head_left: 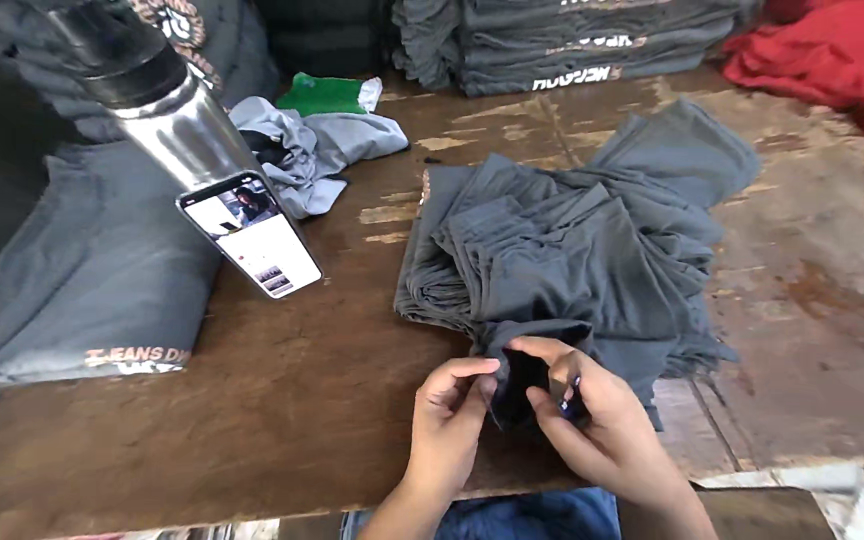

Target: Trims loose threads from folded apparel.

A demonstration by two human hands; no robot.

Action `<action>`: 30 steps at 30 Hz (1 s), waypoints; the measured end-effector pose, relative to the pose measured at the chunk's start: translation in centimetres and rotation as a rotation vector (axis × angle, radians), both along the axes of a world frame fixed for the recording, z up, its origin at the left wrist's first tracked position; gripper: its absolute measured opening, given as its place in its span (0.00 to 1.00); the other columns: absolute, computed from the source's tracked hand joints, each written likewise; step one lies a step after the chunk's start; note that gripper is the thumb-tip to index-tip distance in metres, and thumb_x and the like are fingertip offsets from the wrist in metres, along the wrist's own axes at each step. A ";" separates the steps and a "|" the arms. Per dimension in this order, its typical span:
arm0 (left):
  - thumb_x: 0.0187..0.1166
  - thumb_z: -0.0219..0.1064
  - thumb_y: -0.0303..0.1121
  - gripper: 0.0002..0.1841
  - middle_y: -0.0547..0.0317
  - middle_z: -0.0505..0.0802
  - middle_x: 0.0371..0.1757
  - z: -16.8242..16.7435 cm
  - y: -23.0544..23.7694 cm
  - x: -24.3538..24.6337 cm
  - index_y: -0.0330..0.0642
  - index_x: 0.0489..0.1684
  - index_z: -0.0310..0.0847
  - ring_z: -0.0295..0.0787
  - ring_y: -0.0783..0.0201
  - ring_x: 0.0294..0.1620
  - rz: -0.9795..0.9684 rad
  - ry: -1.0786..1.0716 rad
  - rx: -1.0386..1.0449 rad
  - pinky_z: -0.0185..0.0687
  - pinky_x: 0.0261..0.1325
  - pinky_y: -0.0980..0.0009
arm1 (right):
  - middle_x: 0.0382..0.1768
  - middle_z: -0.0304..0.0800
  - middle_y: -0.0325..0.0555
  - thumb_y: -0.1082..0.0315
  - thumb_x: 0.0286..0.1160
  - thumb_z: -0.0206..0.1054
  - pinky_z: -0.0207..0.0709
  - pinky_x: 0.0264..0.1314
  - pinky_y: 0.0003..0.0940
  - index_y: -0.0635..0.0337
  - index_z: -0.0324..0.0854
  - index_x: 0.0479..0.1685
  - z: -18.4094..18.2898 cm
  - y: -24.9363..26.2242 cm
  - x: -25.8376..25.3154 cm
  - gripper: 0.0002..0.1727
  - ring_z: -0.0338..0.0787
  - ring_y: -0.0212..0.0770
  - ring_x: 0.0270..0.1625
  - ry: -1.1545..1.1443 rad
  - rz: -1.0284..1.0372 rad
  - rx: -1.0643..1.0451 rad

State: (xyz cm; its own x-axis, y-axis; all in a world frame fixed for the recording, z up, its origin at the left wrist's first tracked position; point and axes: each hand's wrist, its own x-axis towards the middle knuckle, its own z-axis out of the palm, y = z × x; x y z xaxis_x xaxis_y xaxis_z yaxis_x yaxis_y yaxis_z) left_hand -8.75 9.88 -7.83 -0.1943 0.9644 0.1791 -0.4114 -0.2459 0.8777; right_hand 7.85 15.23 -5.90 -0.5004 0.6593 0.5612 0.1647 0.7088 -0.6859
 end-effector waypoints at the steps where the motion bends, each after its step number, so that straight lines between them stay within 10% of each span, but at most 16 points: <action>1: 0.80 0.64 0.19 0.13 0.67 0.95 0.53 0.0 0.1 0.1 0.46 0.51 0.91 0.90 0.75 0.54 -0.019 -0.061 -0.017 0.85 0.60 0.74 | 0.58 0.85 0.58 0.70 0.76 0.58 0.73 0.63 0.16 0.67 0.71 0.49 0.0 0.3 -0.3 0.10 0.83 0.30 0.57 -0.033 -0.039 0.018; 4: 0.79 0.64 0.19 0.15 0.65 0.95 0.51 0.0 0.3 0.3 0.47 0.55 0.90 0.91 0.73 0.51 -0.050 -0.268 -0.071 0.86 0.58 0.73 | 0.37 0.78 0.48 0.70 0.67 0.59 0.70 0.49 0.23 0.63 0.76 0.40 -0.5 0.8 -1.2 0.07 0.78 0.37 0.44 -0.175 -0.216 -0.020; 13: 0.68 0.77 0.20 0.17 0.59 0.95 0.50 0.0 0.1 0.6 0.44 0.54 0.88 0.93 0.70 0.50 0.047 -0.234 -0.041 0.90 0.57 0.72 | 0.25 0.75 0.37 0.49 0.86 0.61 0.68 0.30 0.14 0.59 0.73 0.36 -2.4 -2.1 0.4 0.21 0.73 0.21 0.27 -0.130 -0.211 -0.158; 22: 0.72 0.78 0.37 0.04 0.68 0.95 0.38 -0.2 -0.3 0.7 0.49 0.33 0.92 0.92 0.76 0.42 0.157 -0.163 -0.074 0.89 0.52 0.75 | 0.20 0.73 0.37 0.48 0.86 0.59 0.70 0.24 0.25 0.55 0.76 0.30 -2.5 -3.5 0.3 0.21 0.75 0.31 0.22 -0.302 -0.315 -0.010; 30: 0.70 0.79 0.29 0.04 0.61 0.96 0.52 -0.5 -0.8 0.2 0.45 0.39 0.95 0.93 0.74 0.50 0.078 -0.046 0.072 0.90 0.52 0.79 | 0.16 0.73 0.37 0.48 0.88 0.51 0.71 0.20 0.30 0.56 0.77 0.32 -1.7 -4.0 -1.9 0.23 0.77 0.35 0.19 -0.382 -0.416 0.077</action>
